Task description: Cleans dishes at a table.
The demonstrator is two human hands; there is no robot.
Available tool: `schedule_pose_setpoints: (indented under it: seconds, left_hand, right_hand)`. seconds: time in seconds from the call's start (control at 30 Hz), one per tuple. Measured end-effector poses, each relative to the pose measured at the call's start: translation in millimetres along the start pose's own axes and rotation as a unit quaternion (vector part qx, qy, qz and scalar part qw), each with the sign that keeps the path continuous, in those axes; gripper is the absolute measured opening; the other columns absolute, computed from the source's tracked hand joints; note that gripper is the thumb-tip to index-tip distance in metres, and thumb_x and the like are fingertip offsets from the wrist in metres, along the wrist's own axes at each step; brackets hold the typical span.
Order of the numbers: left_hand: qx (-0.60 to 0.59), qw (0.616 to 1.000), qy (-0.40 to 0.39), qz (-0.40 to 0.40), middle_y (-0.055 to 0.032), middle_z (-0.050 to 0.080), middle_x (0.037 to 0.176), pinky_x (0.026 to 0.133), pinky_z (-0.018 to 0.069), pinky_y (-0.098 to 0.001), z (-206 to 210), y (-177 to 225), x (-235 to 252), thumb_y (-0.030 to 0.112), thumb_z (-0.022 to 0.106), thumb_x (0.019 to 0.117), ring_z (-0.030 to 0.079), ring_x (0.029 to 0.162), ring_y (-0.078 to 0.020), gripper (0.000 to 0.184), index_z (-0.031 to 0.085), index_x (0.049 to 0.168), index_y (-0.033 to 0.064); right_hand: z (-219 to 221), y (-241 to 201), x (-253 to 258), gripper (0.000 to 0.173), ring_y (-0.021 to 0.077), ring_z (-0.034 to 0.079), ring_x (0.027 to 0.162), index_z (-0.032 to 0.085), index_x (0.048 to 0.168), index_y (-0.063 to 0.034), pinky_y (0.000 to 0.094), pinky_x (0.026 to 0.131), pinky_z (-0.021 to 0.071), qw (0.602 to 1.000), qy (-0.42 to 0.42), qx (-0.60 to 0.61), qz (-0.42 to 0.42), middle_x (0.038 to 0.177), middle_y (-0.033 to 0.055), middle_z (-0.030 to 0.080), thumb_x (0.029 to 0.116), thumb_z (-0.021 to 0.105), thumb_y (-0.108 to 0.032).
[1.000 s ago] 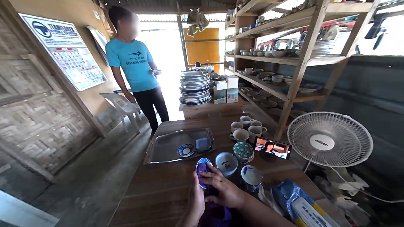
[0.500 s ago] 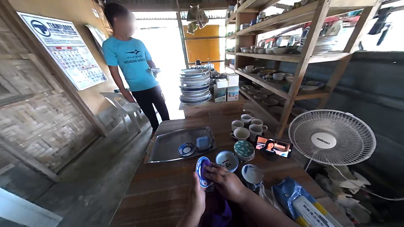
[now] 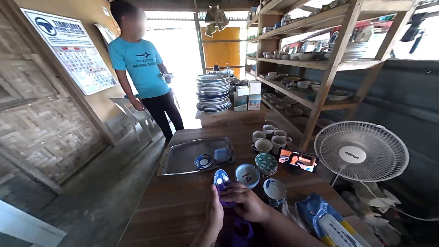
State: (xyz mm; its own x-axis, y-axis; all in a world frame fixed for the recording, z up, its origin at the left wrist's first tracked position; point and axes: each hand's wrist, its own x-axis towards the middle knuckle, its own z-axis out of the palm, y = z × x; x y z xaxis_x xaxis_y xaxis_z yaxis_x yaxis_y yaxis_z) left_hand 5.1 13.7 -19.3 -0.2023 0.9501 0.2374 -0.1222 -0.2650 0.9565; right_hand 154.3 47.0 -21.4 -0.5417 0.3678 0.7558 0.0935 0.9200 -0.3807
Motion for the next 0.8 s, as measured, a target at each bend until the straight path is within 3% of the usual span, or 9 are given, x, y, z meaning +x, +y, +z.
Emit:
schedule_pose_setpoints:
  seconds: [0.13, 0.23, 0.4, 0.53, 0.67, 0.8]
  left_hand:
    - [-0.043, 0.999, 0.019, 0.023, -0.0132, 0.051, 0.144, 0.109, 0.0440, -0.0264, -2, -3, 4, 0.048, 0.015, 0.1078, 0.053, 0.128, -0.0078, 0.069, 0.028, 0.153, -0.0032]
    - [-0.064, 0.997, 0.016, 0.026, -0.0116, 0.053, 0.141, 0.103, 0.0503, -0.0302, -3, -5, 5, 0.056, 0.020, 0.1051, 0.057, 0.124, -0.0106, 0.075, 0.027, 0.154, -0.0007]
    - [-0.048, 0.999, -0.018, 0.011, -0.0143, 0.047, 0.150, 0.109, 0.0462, -0.0332, 1, -7, 0, 0.053, 0.018, 0.1061, 0.051, 0.133, -0.0134, 0.073, 0.030, 0.154, -0.0008]
    - [-0.008, 0.996, -0.078, 0.033, -0.0127, 0.045, 0.153, 0.115, 0.0415, -0.0324, 0, -12, -1, 0.053, 0.021, 0.1071, 0.047, 0.138, -0.0118, 0.072, 0.032, 0.153, -0.0015]
    - [0.003, 0.996, -0.075, 0.040, -0.0141, 0.044, 0.153, 0.118, 0.0345, -0.0280, 1, -6, -3, 0.053, 0.021, 0.1075, 0.043, 0.139, -0.0081, 0.074, 0.032, 0.152, -0.0043]
    - [-0.001, 1.000, -0.028, 0.004, -0.0143, 0.046, 0.150, 0.114, 0.0375, -0.0270, 1, 4, -4, 0.046, 0.017, 0.1089, 0.047, 0.135, -0.0073, 0.067, 0.031, 0.153, -0.0016]
  right_hand:
    - [1, 2, -1, 0.031, 0.0208, 0.064, 0.122, 0.078, 0.110, -0.0114, 0.0373, 0.110, 0.0473, 0.995, 0.004, -0.101, 0.011, 0.121, 0.0036, 0.074, 0.0888, 0.060, 0.003]
    - [2, 4, -3, 0.037, 0.0230, 0.063, 0.124, 0.077, 0.116, -0.0144, 0.0385, 0.105, 0.0511, 0.979, 0.005, -0.194, 0.055, 0.129, 0.0004, 0.072, 0.0871, 0.062, 0.002]
    - [3, 2, -1, 0.047, 0.0281, 0.063, 0.126, 0.073, 0.127, -0.0121, 0.0447, 0.101, 0.0537, 0.959, 0.017, -0.265, 0.098, 0.141, 0.0020, 0.064, 0.0850, 0.060, 0.005]
    - [2, -2, -1, 0.052, 0.0288, 0.059, 0.132, 0.068, 0.134, -0.0064, 0.0440, 0.110, 0.0471, 0.977, 0.025, -0.196, 0.078, 0.145, 0.0082, 0.061, 0.0836, 0.058, 0.004]
    - [3, 1, -3, 0.047, 0.0248, 0.056, 0.134, 0.068, 0.131, -0.0008, 0.0390, 0.117, 0.0384, 0.999, 0.026, -0.023, 0.019, 0.141, 0.0148, 0.063, 0.0854, 0.058, 0.004]
    - [-2, 0, -2, 0.041, 0.0258, 0.061, 0.128, 0.073, 0.122, -0.0017, 0.0408, 0.113, 0.0425, 0.999, -0.013, 0.048, 0.023, 0.133, 0.0152, 0.068, 0.0844, 0.058, 0.001]
